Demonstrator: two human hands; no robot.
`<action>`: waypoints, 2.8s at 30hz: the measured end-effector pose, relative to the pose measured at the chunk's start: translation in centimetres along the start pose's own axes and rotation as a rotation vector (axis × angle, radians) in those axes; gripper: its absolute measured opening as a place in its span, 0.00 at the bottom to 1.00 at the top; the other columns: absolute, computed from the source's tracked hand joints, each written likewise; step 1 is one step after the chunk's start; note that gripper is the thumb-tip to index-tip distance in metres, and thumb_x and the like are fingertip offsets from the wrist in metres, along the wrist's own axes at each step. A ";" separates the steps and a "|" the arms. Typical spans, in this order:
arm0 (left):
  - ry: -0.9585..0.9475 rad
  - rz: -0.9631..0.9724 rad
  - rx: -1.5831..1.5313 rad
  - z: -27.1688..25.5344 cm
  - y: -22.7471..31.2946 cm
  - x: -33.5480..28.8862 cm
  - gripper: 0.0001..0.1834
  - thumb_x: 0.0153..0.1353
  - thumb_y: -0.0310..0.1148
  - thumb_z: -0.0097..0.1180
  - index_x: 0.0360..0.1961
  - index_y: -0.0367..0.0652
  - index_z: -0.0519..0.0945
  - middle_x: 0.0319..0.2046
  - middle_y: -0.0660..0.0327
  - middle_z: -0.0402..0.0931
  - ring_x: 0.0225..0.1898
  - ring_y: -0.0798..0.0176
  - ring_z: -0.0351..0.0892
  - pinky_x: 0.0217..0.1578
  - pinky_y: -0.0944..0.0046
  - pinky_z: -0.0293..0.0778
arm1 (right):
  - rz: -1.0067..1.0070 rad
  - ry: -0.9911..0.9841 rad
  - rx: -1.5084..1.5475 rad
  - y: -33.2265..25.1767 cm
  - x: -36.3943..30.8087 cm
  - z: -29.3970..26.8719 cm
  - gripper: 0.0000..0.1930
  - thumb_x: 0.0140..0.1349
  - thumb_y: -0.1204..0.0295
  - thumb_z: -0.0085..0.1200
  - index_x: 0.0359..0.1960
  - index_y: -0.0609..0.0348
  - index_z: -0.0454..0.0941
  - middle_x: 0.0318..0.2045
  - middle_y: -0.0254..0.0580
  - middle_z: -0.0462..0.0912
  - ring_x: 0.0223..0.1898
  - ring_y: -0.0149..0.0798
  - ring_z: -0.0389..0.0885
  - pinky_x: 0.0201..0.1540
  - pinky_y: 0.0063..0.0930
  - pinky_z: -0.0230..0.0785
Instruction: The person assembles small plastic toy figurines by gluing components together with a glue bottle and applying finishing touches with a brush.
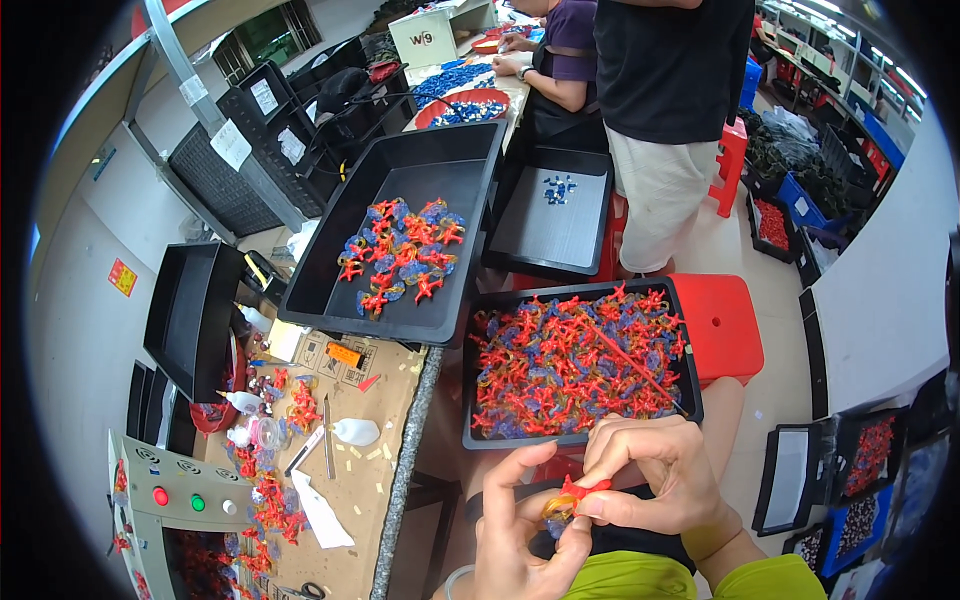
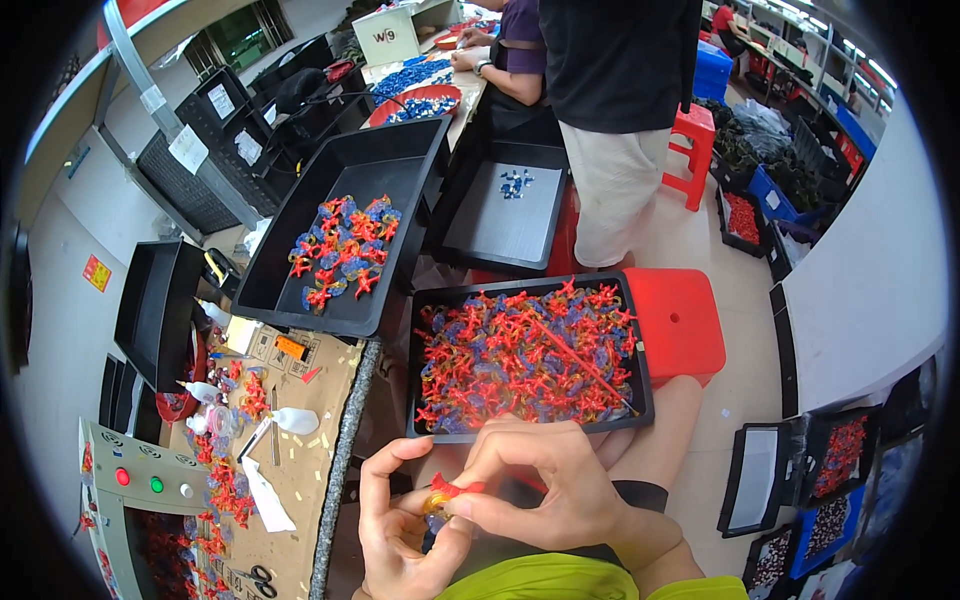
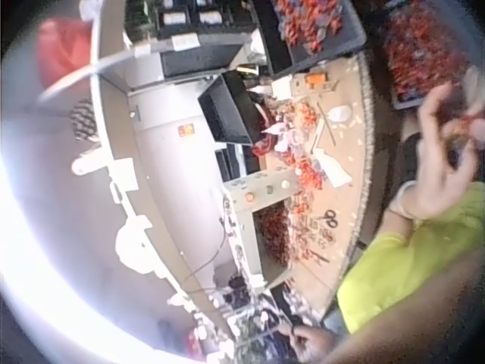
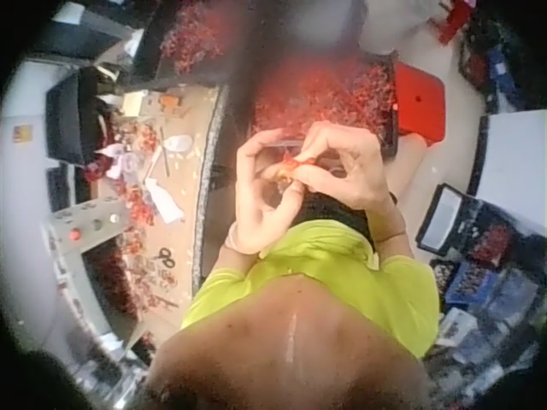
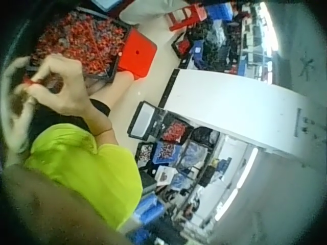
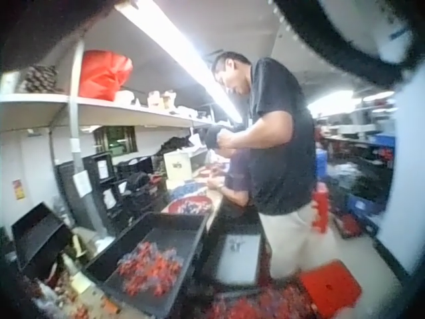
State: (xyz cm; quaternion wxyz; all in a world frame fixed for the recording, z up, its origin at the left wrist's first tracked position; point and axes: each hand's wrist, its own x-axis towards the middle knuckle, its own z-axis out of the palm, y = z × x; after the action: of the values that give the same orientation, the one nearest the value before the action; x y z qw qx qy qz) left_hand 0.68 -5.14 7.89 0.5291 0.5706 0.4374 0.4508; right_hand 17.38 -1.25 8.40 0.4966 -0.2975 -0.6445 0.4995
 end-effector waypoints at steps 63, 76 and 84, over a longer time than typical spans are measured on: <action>-0.062 -0.046 -0.113 0.0 1.1 -0.2 0.34 0.57 0.18 0.51 0.64 0.40 0.52 0.52 0.58 0.64 0.41 0.69 0.74 0.40 0.72 0.69 | 0.028 0.015 0.025 0.6 -0.1 0.1 0.06 0.48 0.81 0.62 0.26 0.64 0.76 0.25 0.41 0.81 0.28 0.35 0.79 0.36 0.26 0.68; -0.048 -0.099 -0.179 0.1 0.7 -0.3 0.34 0.58 0.19 0.51 0.64 0.41 0.52 0.49 0.57 0.68 0.41 0.67 0.76 0.41 0.70 0.70 | 0.066 0.012 0.053 0.6 -0.2 0.0 0.05 0.49 0.81 0.61 0.27 0.64 0.77 0.25 0.41 0.81 0.29 0.34 0.79 0.38 0.26 0.67; -0.054 -0.083 -0.132 0.1 1.2 0.0 0.34 0.57 0.18 0.51 0.63 0.40 0.52 0.47 0.57 0.69 0.40 0.67 0.76 0.40 0.70 0.70 | 0.043 0.023 0.042 0.9 -0.2 -0.1 0.05 0.50 0.80 0.62 0.28 0.65 0.78 0.25 0.41 0.81 0.29 0.35 0.78 0.33 0.25 0.67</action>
State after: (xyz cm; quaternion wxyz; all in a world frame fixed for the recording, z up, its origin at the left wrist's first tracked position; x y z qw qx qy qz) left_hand 0.79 -5.28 9.12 0.5953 0.5279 0.4157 0.4406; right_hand 17.44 -1.13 7.47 0.4993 -0.3066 -0.6216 0.5198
